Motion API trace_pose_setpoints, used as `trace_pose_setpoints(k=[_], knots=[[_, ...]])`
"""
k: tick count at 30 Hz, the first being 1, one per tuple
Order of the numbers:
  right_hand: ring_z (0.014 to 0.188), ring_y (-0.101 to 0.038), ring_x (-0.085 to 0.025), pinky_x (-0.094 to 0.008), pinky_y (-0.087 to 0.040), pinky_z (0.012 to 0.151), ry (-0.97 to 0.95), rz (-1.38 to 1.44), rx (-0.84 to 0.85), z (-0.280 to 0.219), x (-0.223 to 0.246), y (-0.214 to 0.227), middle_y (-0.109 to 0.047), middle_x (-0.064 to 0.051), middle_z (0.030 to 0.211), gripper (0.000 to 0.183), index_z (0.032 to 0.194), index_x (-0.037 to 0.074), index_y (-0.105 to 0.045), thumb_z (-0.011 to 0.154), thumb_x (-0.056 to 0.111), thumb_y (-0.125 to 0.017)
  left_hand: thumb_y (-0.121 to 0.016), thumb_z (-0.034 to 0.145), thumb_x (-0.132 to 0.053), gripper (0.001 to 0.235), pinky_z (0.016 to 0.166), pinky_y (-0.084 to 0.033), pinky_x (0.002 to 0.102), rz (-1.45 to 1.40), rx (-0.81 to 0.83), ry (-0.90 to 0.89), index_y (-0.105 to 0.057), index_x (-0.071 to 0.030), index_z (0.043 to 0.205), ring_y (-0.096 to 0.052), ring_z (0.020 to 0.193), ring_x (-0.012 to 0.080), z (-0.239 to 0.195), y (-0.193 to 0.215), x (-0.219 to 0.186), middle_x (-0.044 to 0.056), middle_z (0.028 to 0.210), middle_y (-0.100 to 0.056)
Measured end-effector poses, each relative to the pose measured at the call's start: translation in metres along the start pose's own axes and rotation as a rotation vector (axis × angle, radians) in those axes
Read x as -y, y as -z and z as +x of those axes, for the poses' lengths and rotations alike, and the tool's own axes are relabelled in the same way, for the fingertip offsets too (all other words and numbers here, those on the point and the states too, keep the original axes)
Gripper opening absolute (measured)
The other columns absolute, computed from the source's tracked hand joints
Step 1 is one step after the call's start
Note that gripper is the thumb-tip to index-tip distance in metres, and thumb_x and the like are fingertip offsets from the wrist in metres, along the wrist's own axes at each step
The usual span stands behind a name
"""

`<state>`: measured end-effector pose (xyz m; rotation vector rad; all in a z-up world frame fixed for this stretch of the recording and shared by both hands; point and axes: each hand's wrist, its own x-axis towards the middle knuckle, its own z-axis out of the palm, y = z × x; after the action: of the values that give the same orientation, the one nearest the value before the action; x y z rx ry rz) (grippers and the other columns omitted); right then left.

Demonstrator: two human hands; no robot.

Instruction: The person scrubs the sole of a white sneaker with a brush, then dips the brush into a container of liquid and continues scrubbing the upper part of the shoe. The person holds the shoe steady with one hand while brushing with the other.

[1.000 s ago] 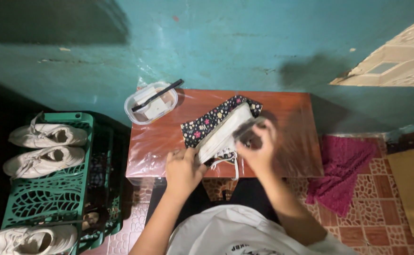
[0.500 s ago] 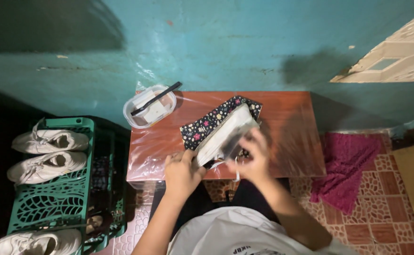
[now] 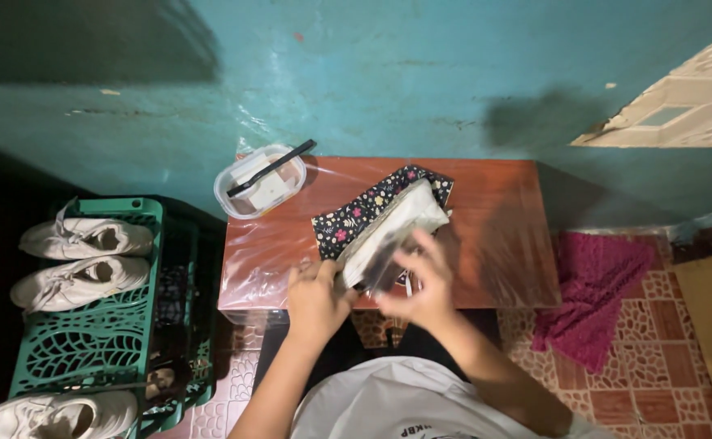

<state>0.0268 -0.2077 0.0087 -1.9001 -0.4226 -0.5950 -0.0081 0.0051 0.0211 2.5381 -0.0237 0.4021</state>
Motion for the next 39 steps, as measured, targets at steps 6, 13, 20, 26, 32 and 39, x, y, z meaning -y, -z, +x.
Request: trace_pose_setpoints(k=[6,13,20,26,32,39], knots=[[0.124,-0.059,-0.038,-0.047,-0.044,0.109,-0.08,-0.113,-0.062,0.028,-0.051,0.019,-0.057,-0.02,0.14,0.066,0.115,0.011,-0.073,0.057,0.029,-0.097,-0.091,0.054,-0.02,0.044,0.084,-0.046,0.035,-0.034,-0.028,-0.03,-0.074,-0.013,0.095,-0.074,0.077,0.0295,0.001,0.0,-0.004,0.007,0.077,-0.074],[0.122,-0.057,-0.038,-0.048,-0.044,0.107,0.022,-0.18,0.094,0.017,-0.005,0.014,-0.058,-0.016,0.142,0.071,0.107,0.02,-0.079,0.043,0.039,-0.1,-0.091,0.051,-0.022,0.046,0.088,-0.047,0.037,0.005,-0.077,-0.137,-0.073,-0.013,0.093,-0.072,0.075,0.0283,-0.007,-0.008,0.001,0.006,0.074,-0.071],[0.12,-0.059,-0.036,-0.046,-0.044,0.106,0.056,-0.197,0.103,0.011,0.026,0.012,-0.06,-0.016,0.139,0.071,0.106,0.021,-0.079,0.041,0.04,-0.101,-0.089,0.052,-0.023,0.04,0.088,-0.049,0.04,-0.002,-0.142,-0.206,-0.07,-0.011,0.085,-0.07,0.074,0.0276,-0.009,-0.006,-0.004,0.007,0.072,-0.067],[0.126,-0.056,-0.038,-0.045,-0.045,0.108,-0.045,-0.136,0.056,0.008,-0.004,0.019,-0.054,-0.021,0.145,0.066,0.113,0.01,-0.072,0.053,0.026,-0.096,-0.087,0.052,-0.018,0.038,0.084,-0.05,0.04,-0.037,-0.188,-0.244,-0.071,-0.009,0.086,-0.068,0.068,0.0283,-0.012,-0.013,-0.005,0.007,0.069,-0.064],[0.121,-0.059,-0.04,-0.046,-0.047,0.105,0.017,-0.159,0.087,0.017,0.007,0.018,-0.057,-0.025,0.141,0.067,0.108,0.01,-0.074,0.046,0.023,-0.097,-0.085,0.052,-0.018,0.036,0.085,-0.051,0.04,-0.032,-0.232,-0.263,-0.069,-0.01,0.084,-0.066,0.066,0.0266,-0.016,-0.021,-0.002,0.005,0.067,-0.061],[0.119,-0.061,-0.038,-0.042,-0.049,0.101,0.172,-0.24,0.125,-0.001,0.035,0.011,-0.058,-0.023,0.14,0.076,0.106,0.018,-0.078,0.036,0.038,-0.101,-0.085,0.053,-0.016,0.036,0.083,-0.052,0.043,-0.038,-0.235,-0.301,-0.067,-0.008,0.082,-0.064,0.063,0.0281,-0.016,-0.015,-0.004,0.007,0.068,-0.059]])
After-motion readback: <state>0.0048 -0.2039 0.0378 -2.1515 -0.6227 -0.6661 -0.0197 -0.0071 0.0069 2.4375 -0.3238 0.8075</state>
